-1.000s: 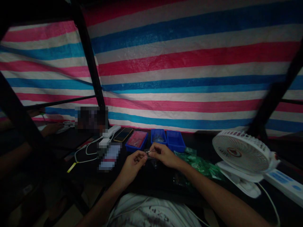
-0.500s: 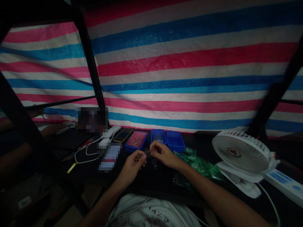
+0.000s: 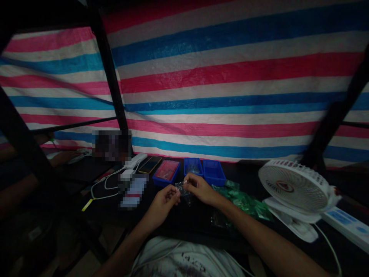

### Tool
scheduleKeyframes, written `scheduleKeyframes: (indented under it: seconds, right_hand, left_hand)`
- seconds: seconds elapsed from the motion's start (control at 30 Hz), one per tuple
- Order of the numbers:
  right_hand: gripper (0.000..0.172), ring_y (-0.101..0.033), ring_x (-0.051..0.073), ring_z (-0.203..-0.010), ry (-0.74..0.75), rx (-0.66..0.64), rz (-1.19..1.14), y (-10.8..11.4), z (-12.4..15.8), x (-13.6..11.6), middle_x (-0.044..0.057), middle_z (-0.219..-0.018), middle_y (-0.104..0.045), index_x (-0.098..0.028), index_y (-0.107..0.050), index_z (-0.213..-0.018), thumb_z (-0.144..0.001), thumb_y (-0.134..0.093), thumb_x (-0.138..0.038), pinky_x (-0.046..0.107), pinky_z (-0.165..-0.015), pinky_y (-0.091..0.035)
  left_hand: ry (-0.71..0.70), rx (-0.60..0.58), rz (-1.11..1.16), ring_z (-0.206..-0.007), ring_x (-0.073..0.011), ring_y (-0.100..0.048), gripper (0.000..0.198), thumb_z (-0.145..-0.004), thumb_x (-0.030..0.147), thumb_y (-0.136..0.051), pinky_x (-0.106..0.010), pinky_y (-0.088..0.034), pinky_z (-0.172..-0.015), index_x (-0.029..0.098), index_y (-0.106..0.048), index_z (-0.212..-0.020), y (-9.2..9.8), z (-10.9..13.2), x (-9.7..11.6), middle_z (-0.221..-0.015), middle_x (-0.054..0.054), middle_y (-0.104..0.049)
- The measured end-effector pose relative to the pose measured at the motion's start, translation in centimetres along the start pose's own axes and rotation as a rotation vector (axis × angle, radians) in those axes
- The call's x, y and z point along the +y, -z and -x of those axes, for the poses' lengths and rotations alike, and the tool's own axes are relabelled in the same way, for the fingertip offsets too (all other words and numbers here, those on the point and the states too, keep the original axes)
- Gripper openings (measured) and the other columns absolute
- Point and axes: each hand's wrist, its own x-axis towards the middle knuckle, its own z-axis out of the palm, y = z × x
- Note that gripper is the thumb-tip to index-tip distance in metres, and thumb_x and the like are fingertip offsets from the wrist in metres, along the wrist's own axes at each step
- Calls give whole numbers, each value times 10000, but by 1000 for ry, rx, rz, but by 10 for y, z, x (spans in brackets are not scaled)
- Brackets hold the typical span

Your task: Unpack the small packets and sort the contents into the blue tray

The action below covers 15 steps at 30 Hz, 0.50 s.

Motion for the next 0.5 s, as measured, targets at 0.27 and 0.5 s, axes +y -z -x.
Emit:
scheduleKeyframes:
  seconds: [0.27, 0.5]
  right_hand:
    - [251, -532, 166, -785, 33, -29, 17, 0, 1, -6, 7, -852, -590, -183, -627, -902, -889, -680, -428, 280, -710, -393]
    - [304, -515, 162, -724, 4, -34, 13, 2, 0, -1, 6, -810, -592, -185, -630, -890, -863, -712, -476, 282, -669, -374]
  left_hand:
    - [4, 20, 5, -733, -157, -604, 203, -929, 370, -605, -260, -467, -707, 173, -636, -887, -1, 0, 2, -813, -25, -655]
    - [8, 8, 18, -724, -159, -591, 223, -925, 397, -619, -254, -465, -677, 177, -635, -889, -1, 1, 1, -797, -21, -640]
